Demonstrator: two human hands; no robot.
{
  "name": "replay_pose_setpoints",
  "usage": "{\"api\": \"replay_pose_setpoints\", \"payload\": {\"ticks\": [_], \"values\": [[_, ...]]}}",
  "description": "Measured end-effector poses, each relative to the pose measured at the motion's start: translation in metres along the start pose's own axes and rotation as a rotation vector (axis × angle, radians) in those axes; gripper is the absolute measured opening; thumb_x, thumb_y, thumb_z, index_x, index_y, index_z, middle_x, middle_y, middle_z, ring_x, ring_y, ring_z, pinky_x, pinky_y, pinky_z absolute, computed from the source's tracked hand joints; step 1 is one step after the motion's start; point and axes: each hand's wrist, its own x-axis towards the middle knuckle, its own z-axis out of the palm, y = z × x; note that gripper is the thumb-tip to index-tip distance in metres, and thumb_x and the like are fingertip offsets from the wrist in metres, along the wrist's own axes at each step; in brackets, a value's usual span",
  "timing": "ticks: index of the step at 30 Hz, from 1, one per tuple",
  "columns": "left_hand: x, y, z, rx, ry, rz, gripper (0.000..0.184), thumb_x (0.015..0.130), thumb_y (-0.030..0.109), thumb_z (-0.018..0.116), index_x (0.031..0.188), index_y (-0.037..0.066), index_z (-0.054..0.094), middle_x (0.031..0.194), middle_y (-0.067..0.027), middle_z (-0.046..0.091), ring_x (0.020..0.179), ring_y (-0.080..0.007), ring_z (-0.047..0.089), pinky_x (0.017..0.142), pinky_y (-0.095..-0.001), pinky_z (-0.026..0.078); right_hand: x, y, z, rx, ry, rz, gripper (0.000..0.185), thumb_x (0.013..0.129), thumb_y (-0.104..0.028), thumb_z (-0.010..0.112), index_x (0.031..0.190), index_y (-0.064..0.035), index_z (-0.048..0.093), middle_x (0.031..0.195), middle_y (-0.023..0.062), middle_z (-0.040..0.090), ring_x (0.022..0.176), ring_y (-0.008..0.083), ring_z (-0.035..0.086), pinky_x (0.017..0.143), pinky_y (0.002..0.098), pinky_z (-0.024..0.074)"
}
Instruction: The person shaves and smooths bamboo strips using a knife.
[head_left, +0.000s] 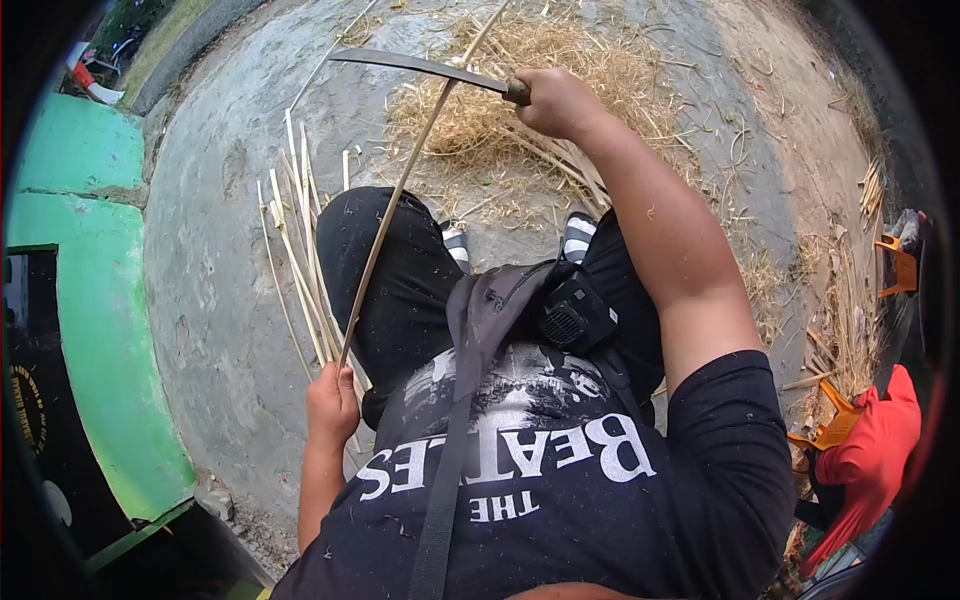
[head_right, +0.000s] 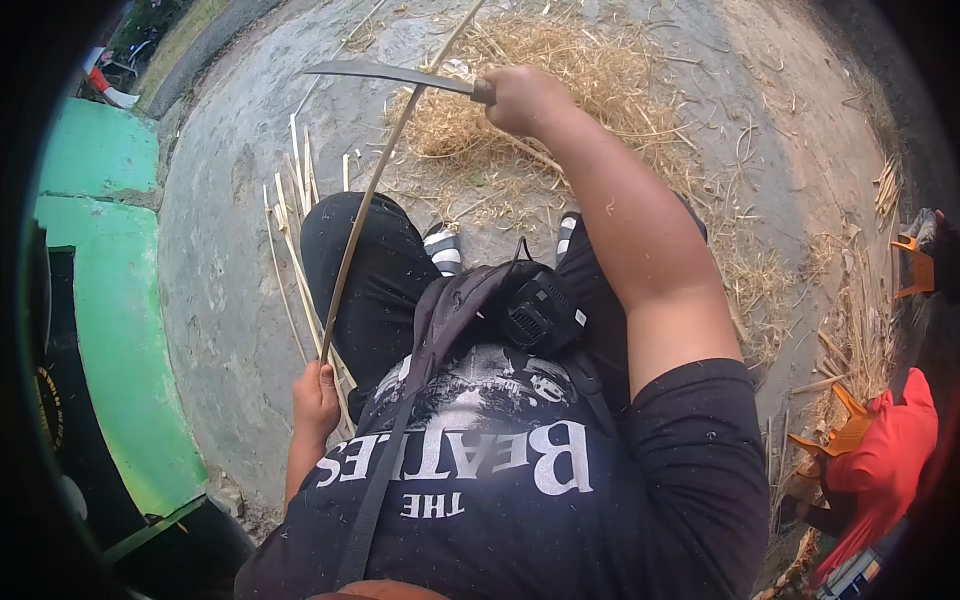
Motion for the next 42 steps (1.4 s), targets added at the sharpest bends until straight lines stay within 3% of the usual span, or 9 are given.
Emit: {"api": "replay_pose_setpoints", "payload": {"ticks": [8,12,15,16,20,23,27,37,42], "values": [[0.005,0.001,-0.011,-0.055,-0.058,-0.068,0.044,0.111,0.037,0.051,0.085,0.001,0.053,0.065,-0.0233,0.057,0.063,-0.0485,0.059,0.055,-0.0499,0.043,-0.024,-0.053,-0.015,-0.223,-0.091,-0.248,0.020,0.088,-0.023,0.071,0.106,-0.0148,0.074,0.099,0.0124,0.076,0.098,0.0320,0.074,0.086,0.0475,0.0591],[0.000,-0.013,-0.007,0.025,-0.018,-0.048,0.044,0.111,0.037,0.051,0.085,0.001,0.052,0.066,-0.0231,0.057,0.063,-0.0485,0.058,0.055,-0.0497,0.043,0.013,-0.001,-0.003,-0.010,-0.099,0.102,0.026,0.087,-0.022,0.069,0.112,-0.0147,0.074,0.106,0.0150,0.076,0.100,0.0334,0.074,0.090,0.0453,0.0586],[0.007,-0.006,-0.015,0.024,-0.010,-0.022,0.044,0.111,0.037,0.052,0.085,0.001,0.052,0.067,-0.0231,0.057,0.062,-0.0483,0.058,0.056,-0.0493,0.043,0.010,0.012,-0.013,-0.054,-0.066,0.108,0.029,0.088,-0.021,0.067,0.115,-0.0150,0.073,0.109,0.0162,0.076,0.101,0.0343,0.073,0.091,0.0459,0.0586],[0.008,-0.006,-0.017,0.009,-0.014,-0.022,0.044,0.111,0.037,0.052,0.085,0.001,0.052,0.067,-0.0230,0.057,0.062,-0.0480,0.058,0.056,-0.0491,0.043,0.007,0.010,-0.008,-0.032,0.056,0.030,0.017,0.085,-0.020,0.069,0.099,-0.0105,0.072,0.092,0.0179,0.074,0.088,0.0368,0.073,0.080,0.0487,0.0571],[0.006,-0.006,-0.016,-0.003,-0.047,-0.043,0.044,0.111,0.037,0.052,0.085,0.001,0.052,0.067,-0.0227,0.056,0.062,-0.0461,0.058,0.056,-0.0477,0.043,-0.018,-0.037,-0.019,-0.136,-0.106,-0.054,0.016,0.087,-0.021,0.069,0.102,-0.0172,0.073,0.099,0.0116,0.076,0.100,0.0319,0.074,0.086,0.0484,0.0591],[0.007,-0.016,-0.006,-0.003,-0.018,-0.002,0.047,0.112,0.038,0.048,0.084,0.000,0.051,0.061,-0.0160,0.049,0.053,-0.0311,0.049,0.054,-0.0432,0.039,-0.019,-0.031,-0.018,-0.267,-0.124,-0.193,0.014,0.088,-0.021,0.069,0.102,-0.0184,0.073,0.098,0.0100,0.076,0.098,0.0311,0.074,0.085,0.0477,0.0593],[0.012,-0.015,-0.009,-0.026,-0.044,-0.044,0.044,0.111,0.038,0.051,0.087,0.001,0.054,0.066,-0.0217,0.055,0.060,-0.0425,0.058,0.056,-0.0461,0.043,0.007,0.015,-0.020,0.044,-0.043,0.186,0.022,0.093,-0.024,0.066,0.112,-0.0161,0.073,0.106,0.0136,0.076,0.103,0.0307,0.073,0.091,0.0450,0.0577],[-0.007,-0.033,-0.017,-0.008,-0.021,-0.006,0.044,0.110,0.038,0.053,0.085,0.002,0.055,0.066,-0.0209,0.056,0.061,-0.0442,0.058,0.055,-0.0468,0.042,-0.013,-0.022,-0.043,-0.269,-0.039,-0.169,0.011,0.090,-0.024,0.069,0.096,-0.0143,0.072,0.093,0.0087,0.075,0.092,0.0296,0.074,0.082,0.0458,0.0591],[-0.026,-0.031,-0.040,0.080,-0.038,-0.084,0.042,0.109,0.036,0.055,0.084,0.002,0.055,0.065,-0.0187,0.058,0.062,-0.0438,0.061,0.056,-0.0473,0.044,0.004,0.028,-0.032,-0.009,0.050,0.146,0.014,0.088,-0.022,0.069,0.094,-0.0100,0.071,0.089,0.0160,0.075,0.082,0.0374,0.071,0.075,0.0490,0.0551]]}}
